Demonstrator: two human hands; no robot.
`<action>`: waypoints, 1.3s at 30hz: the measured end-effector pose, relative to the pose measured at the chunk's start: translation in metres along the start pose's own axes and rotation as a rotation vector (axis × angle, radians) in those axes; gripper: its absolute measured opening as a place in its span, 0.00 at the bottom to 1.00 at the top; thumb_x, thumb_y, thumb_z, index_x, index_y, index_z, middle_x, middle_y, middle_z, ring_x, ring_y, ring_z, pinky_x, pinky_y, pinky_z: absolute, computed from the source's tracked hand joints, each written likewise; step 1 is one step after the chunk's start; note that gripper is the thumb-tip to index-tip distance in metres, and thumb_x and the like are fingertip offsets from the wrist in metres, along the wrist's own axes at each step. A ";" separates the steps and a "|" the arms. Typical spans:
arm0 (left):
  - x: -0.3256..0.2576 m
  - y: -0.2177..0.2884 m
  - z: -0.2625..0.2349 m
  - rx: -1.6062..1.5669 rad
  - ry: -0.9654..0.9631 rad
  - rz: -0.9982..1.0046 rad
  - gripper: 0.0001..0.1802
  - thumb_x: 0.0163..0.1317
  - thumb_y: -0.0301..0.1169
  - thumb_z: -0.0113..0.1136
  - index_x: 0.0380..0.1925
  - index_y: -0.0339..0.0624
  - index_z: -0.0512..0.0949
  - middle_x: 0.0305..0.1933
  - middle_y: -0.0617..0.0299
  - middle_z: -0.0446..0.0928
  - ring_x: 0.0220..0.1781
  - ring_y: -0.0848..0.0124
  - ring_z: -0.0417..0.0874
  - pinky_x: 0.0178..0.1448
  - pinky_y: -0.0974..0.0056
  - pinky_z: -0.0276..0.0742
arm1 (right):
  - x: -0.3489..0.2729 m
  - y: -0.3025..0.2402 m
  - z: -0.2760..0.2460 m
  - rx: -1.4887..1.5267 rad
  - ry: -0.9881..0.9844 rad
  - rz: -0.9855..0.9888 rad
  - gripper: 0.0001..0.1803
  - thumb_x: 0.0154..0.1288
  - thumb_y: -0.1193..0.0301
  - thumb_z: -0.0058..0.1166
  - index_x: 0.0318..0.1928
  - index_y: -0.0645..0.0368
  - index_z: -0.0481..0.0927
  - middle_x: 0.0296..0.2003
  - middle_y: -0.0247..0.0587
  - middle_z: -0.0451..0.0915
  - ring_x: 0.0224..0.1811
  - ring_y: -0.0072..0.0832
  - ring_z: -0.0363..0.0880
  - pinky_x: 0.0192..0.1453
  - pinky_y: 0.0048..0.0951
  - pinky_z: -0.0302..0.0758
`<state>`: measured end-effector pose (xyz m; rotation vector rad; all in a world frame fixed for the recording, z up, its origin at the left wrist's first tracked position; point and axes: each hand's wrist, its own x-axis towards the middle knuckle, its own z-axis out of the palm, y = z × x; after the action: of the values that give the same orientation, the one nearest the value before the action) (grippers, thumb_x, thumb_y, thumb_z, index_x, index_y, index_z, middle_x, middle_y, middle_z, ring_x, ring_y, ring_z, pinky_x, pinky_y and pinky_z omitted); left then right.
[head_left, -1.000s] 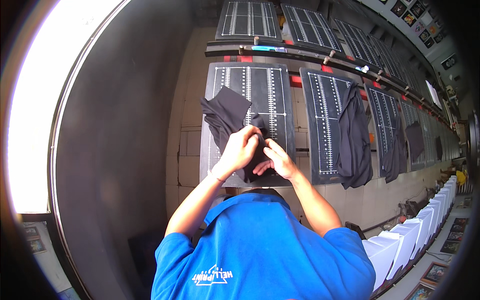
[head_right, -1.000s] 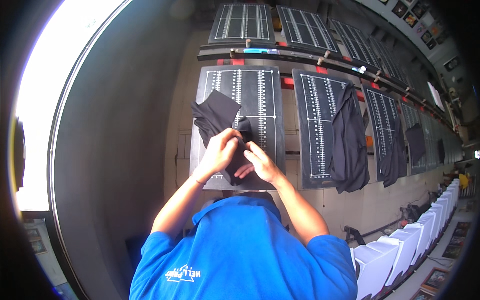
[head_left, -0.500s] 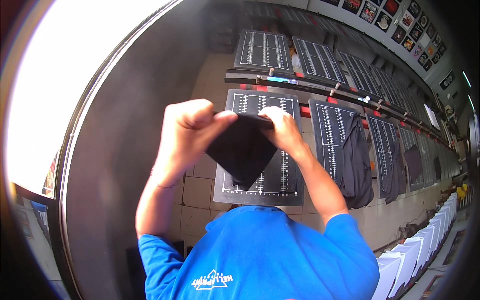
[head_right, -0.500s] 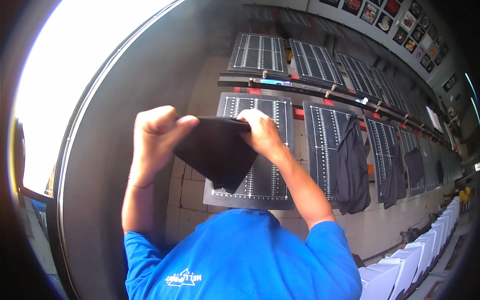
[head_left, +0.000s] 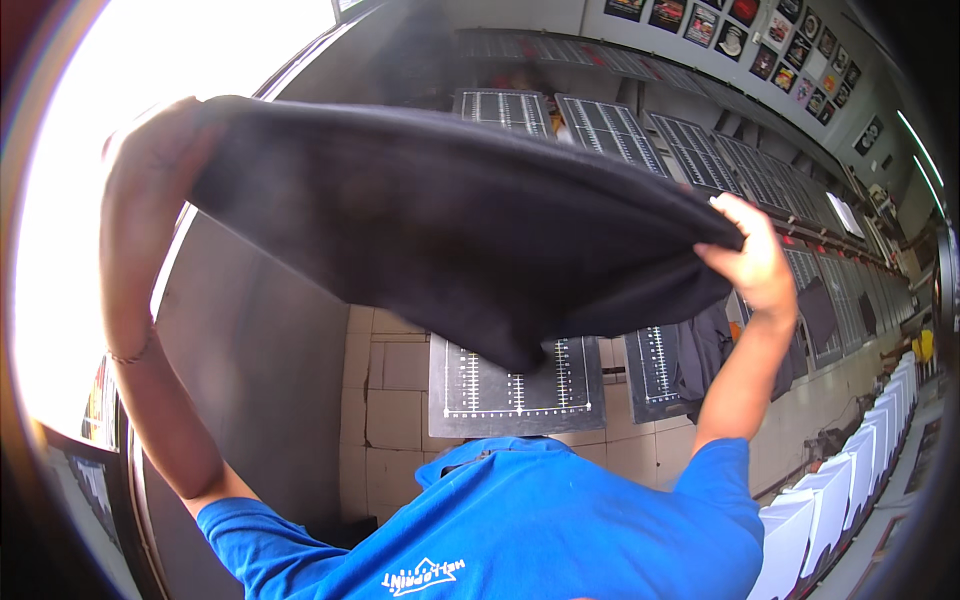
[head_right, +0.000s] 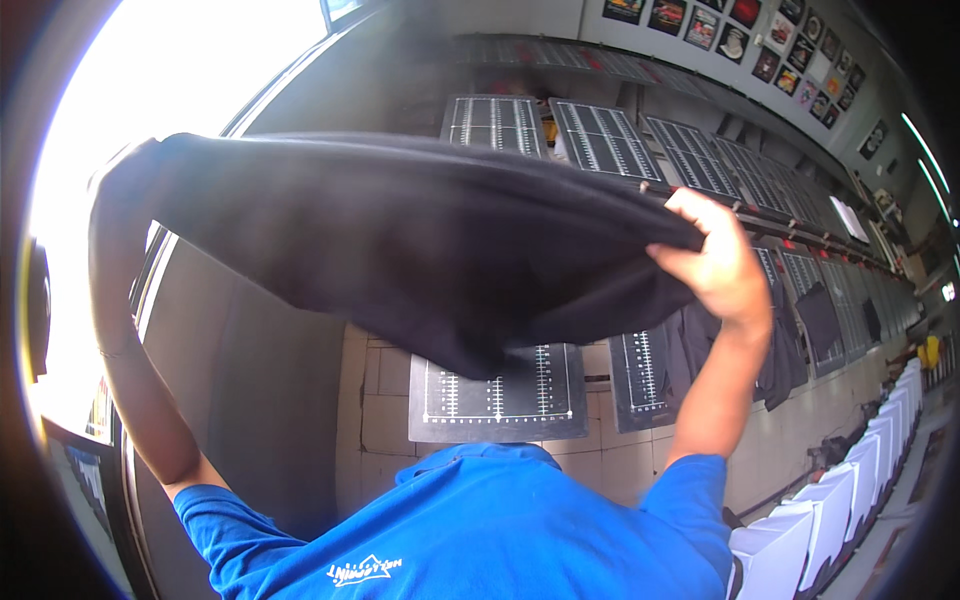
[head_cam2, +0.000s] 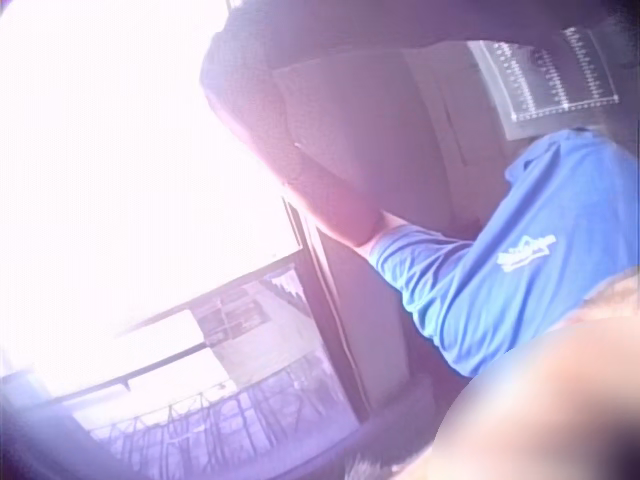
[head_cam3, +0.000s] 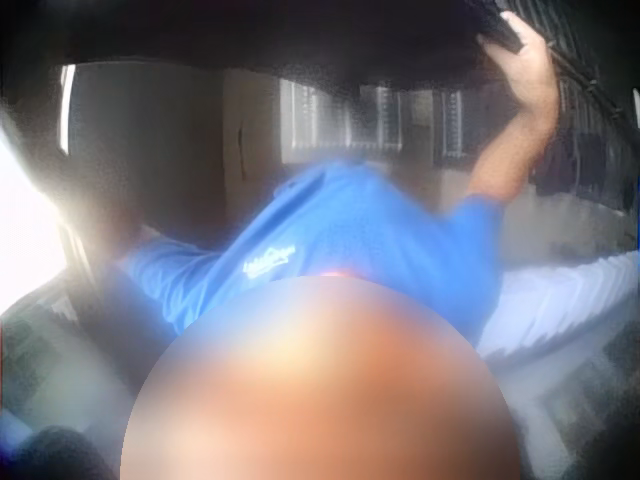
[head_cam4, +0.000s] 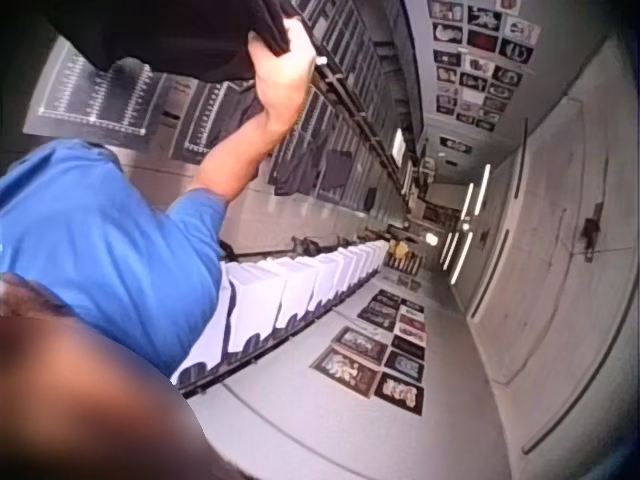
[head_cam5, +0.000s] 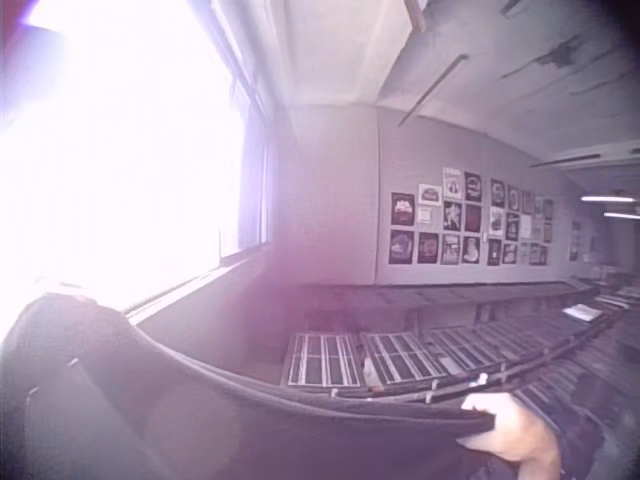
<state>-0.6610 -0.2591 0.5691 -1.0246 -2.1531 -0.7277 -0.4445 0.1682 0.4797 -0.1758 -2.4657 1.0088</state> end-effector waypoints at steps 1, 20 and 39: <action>0.007 -0.035 -0.008 0.010 0.080 -0.011 0.09 0.67 0.27 0.61 0.41 0.30 0.80 0.37 0.58 0.78 0.41 0.71 0.77 0.51 0.65 0.74 | -0.001 -0.010 -0.019 -0.036 0.022 -0.050 0.14 0.56 0.82 0.61 0.45 0.64 0.81 0.44 0.33 0.82 0.47 0.18 0.76 0.55 0.24 0.71; 0.070 -0.081 0.140 -0.529 0.355 -0.439 0.26 0.71 0.46 0.60 0.60 0.40 0.76 0.56 0.50 0.79 0.57 0.63 0.79 0.52 0.62 0.78 | 0.163 0.105 -0.029 -0.395 0.336 -0.021 0.21 0.58 0.62 0.70 0.46 0.64 0.83 0.37 0.47 0.85 0.41 0.29 0.81 0.48 0.34 0.76; -0.372 0.018 0.167 -0.626 -0.340 -1.015 0.09 0.68 0.27 0.59 0.28 0.34 0.77 0.24 0.70 0.72 0.29 0.82 0.68 0.33 0.71 0.66 | -0.209 0.242 0.173 0.061 0.242 0.339 0.19 0.55 0.85 0.46 0.47 0.65 0.80 0.52 0.45 0.78 0.61 0.34 0.73 0.70 0.34 0.64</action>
<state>-0.5140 -0.3044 0.1909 -0.2220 -2.7917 -1.8865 -0.3544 0.1736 0.1273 -0.6730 -2.2246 1.1233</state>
